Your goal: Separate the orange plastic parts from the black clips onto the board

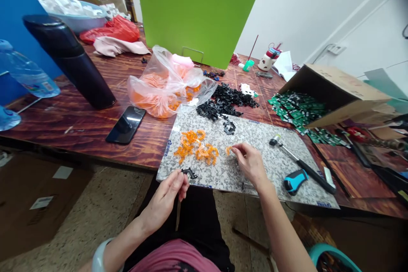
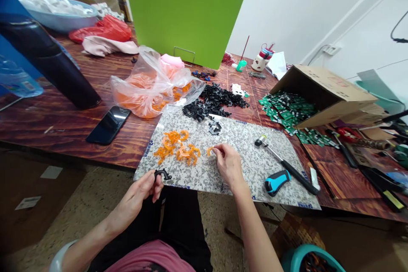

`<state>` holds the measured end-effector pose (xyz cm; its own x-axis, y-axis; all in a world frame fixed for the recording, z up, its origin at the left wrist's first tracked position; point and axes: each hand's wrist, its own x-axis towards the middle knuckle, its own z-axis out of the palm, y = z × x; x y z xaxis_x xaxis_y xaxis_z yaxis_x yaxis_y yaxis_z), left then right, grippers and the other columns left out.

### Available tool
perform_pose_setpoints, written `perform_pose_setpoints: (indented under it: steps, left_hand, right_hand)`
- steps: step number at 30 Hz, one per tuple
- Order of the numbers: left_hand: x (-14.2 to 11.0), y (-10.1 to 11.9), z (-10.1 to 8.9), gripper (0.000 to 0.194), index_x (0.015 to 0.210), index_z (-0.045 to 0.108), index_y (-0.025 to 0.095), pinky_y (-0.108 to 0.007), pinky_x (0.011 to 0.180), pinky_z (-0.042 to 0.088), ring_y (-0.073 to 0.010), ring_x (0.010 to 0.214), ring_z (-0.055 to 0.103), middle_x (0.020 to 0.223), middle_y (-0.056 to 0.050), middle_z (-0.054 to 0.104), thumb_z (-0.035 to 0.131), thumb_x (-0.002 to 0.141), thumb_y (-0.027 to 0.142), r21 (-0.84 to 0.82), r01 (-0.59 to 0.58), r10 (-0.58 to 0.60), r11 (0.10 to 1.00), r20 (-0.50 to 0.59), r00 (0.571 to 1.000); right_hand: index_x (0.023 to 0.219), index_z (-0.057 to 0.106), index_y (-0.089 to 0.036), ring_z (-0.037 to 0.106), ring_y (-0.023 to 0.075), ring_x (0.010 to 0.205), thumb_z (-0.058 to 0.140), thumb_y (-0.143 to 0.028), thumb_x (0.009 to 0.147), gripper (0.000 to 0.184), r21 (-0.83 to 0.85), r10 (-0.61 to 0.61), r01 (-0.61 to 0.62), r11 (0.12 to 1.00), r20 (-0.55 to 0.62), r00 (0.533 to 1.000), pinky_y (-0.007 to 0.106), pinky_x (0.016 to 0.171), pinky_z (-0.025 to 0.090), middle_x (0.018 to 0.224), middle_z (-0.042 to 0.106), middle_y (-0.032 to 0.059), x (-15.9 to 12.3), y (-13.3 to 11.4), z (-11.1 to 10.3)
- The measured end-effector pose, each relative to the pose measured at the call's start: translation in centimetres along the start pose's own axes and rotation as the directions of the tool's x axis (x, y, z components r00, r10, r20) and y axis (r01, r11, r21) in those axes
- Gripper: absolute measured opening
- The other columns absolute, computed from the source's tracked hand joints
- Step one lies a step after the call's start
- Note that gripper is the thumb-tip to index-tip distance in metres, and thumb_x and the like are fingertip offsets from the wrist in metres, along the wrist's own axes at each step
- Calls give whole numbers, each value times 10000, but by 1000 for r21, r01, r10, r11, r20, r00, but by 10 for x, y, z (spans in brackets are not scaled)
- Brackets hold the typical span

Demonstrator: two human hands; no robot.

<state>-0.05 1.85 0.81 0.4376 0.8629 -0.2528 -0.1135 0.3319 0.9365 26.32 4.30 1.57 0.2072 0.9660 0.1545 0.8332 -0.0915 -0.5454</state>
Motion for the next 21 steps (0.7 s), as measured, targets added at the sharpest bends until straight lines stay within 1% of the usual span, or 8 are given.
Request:
perform_pose_setpoints:
  steps: [3,5,7,9,12,14,17,21]
  left_hand:
    - [-1,-2,2,349,871,555,170,-255,642,416,-132,677,469,758,-4,511,452,896,503,48,-20,21,999,-9,1000]
    - [-2,-3,4,336,906,552,175,-258,659,420,-139,701,475,777,-8,518,433,909,489,79,-41,40,996,6,999]
    - [-2,-4,6,316,927,540,183,-260,672,420,-144,712,476,780,-6,518,409,924,471,118,-72,68,990,33,997]
    - [-2,-4,8,286,914,527,192,-259,685,413,-145,707,475,770,1,522,398,935,446,178,-101,93,979,51,994]
    - [-4,-2,10,260,858,506,200,-258,686,402,-148,693,474,745,8,522,386,945,414,257,-132,121,957,57,991]
    - [-5,-2,10,258,844,497,201,-260,692,402,-151,696,478,744,7,520,370,952,398,285,-143,131,948,61,990]
    - [-6,-1,11,253,844,496,202,-260,700,401,-154,697,486,743,4,526,357,957,381,317,-154,141,936,65,988]
    - [-6,-1,11,248,839,501,204,-258,696,405,-157,697,491,744,0,537,352,957,363,333,-160,148,929,62,987]
  right_hand:
    - [923,623,-170,615,161,699,484,-341,894,222,185,-13,23,982,-51,999,256,636,476,815,671,51,-24,-30,-1]
    - [965,618,-185,623,161,760,511,-299,891,173,299,-68,93,950,-90,994,258,671,489,872,667,49,-43,-55,1]
    - [960,620,-197,614,156,784,511,-226,892,132,329,-148,174,928,-103,984,258,694,485,875,655,43,-58,-77,7]
    - [934,620,-200,596,149,756,498,-173,893,131,321,-200,222,921,-100,975,249,667,476,836,638,36,-68,-91,14]
    - [934,612,-205,577,144,728,501,-150,891,131,308,-216,242,920,-115,970,244,633,471,810,623,32,-74,-98,22]
    - [944,609,-206,578,145,738,501,-146,893,134,297,-228,255,920,-122,966,251,651,479,815,623,32,-74,-98,26]
    - [970,606,-207,587,147,765,493,-140,899,150,278,-254,278,919,-122,960,266,690,490,837,629,35,-74,-96,28]
    - [992,605,-214,587,154,781,495,-144,899,160,258,-286,310,915,-127,950,280,698,496,852,633,40,-74,-95,28]
